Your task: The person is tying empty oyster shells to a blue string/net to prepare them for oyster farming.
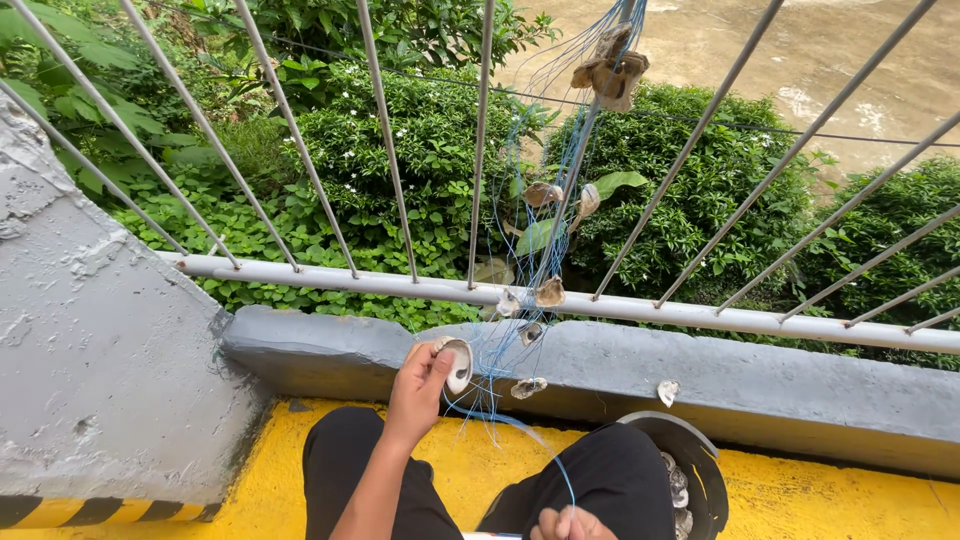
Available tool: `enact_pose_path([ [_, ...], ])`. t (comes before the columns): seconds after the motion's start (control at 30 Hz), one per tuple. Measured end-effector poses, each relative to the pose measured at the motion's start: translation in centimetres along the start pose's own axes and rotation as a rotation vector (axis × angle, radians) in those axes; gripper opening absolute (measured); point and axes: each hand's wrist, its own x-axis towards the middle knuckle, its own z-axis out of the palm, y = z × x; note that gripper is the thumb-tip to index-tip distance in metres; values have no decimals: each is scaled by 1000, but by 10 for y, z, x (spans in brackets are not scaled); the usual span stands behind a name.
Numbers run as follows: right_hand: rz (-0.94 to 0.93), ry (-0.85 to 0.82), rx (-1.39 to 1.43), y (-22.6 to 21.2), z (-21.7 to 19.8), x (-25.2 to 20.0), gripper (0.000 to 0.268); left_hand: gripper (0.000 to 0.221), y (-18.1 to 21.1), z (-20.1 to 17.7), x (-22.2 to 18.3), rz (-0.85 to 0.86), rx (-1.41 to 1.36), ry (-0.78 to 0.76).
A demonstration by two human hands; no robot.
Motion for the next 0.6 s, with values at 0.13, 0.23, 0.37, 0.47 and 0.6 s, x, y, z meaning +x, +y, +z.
enact_pose_path([
  [0.13, 62, 419, -34, -50, 127, 88, 26, 31, -4, -4, -33, -173, -433, 210],
  [0.23, 154, 624, -252, -61, 162, 135, 22, 25, 12, -11, -38, 55, -898, 493],
  [0.37, 157, 622, -298, -63, 170, 171, 24, 27, 24, -12, -52, -107, -635, 403],
  [0.47, 66, 718, -388, -67, 180, 190, 20, 20, 49, 1, -60, -187, -404, -73],
  [0.6, -70, 700, -463, -69, 191, 195, 14, 19, 57, 20, -66, -166, -389, -122],
])
